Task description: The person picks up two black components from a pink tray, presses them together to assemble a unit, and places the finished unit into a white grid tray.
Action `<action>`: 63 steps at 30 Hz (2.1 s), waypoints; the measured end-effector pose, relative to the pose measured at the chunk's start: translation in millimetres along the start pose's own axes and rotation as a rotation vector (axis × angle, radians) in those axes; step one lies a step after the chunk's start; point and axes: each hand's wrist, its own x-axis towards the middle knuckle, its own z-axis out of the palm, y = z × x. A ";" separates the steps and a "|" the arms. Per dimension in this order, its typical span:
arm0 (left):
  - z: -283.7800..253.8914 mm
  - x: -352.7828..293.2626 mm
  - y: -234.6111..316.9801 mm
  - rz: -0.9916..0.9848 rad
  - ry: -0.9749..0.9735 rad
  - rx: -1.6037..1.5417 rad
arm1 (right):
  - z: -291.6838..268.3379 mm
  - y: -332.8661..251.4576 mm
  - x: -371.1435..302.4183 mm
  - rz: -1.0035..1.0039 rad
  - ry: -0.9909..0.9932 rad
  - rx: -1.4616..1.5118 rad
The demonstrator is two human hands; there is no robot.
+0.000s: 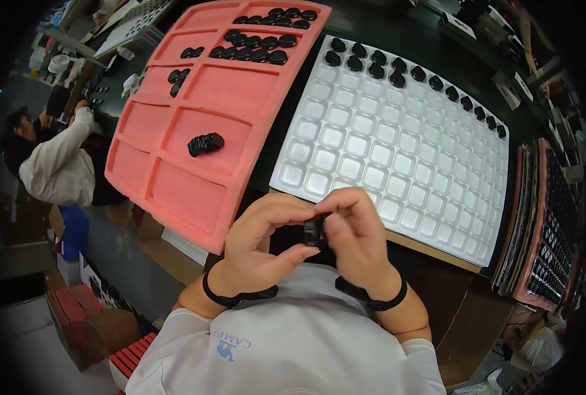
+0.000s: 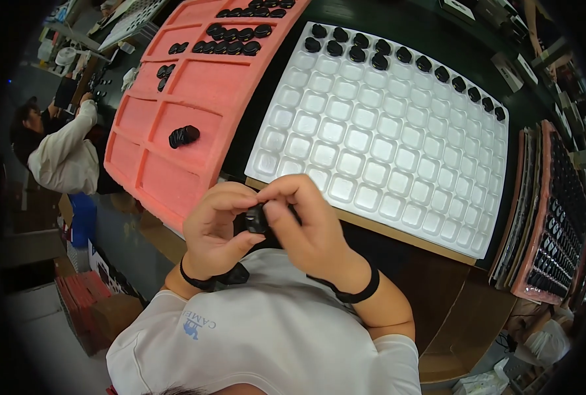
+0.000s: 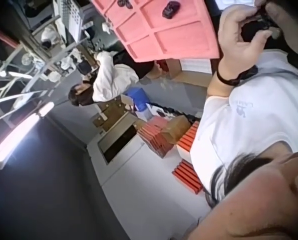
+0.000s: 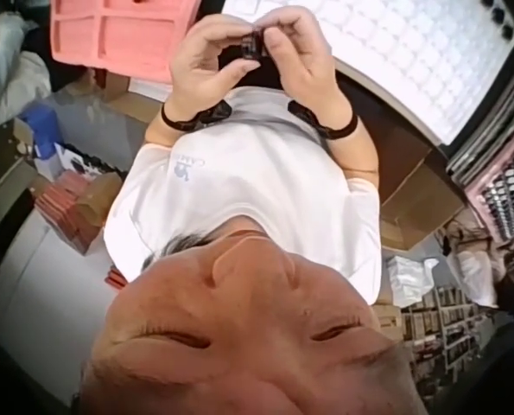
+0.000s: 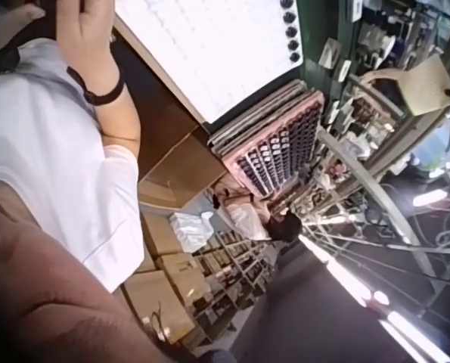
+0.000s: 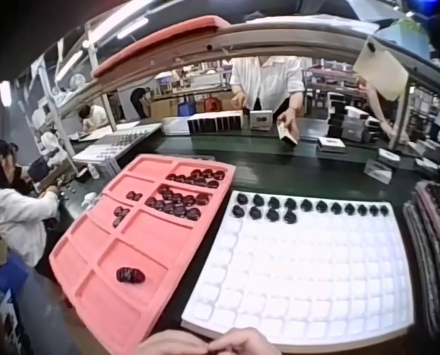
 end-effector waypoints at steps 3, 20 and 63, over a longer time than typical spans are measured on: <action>-0.9 -0.6 -1.7 -0.019 0.020 -0.017 | -17.2 8.3 5.6 -0.040 -0.038 0.216; -5.0 5.1 -2.2 0.058 -0.001 0.051 | -6.8 9.8 7.3 -0.076 -0.036 0.237; 0.2 6.0 -9.0 0.041 0.028 0.025 | -27.3 -21.4 13.3 -0.319 -0.152 -0.619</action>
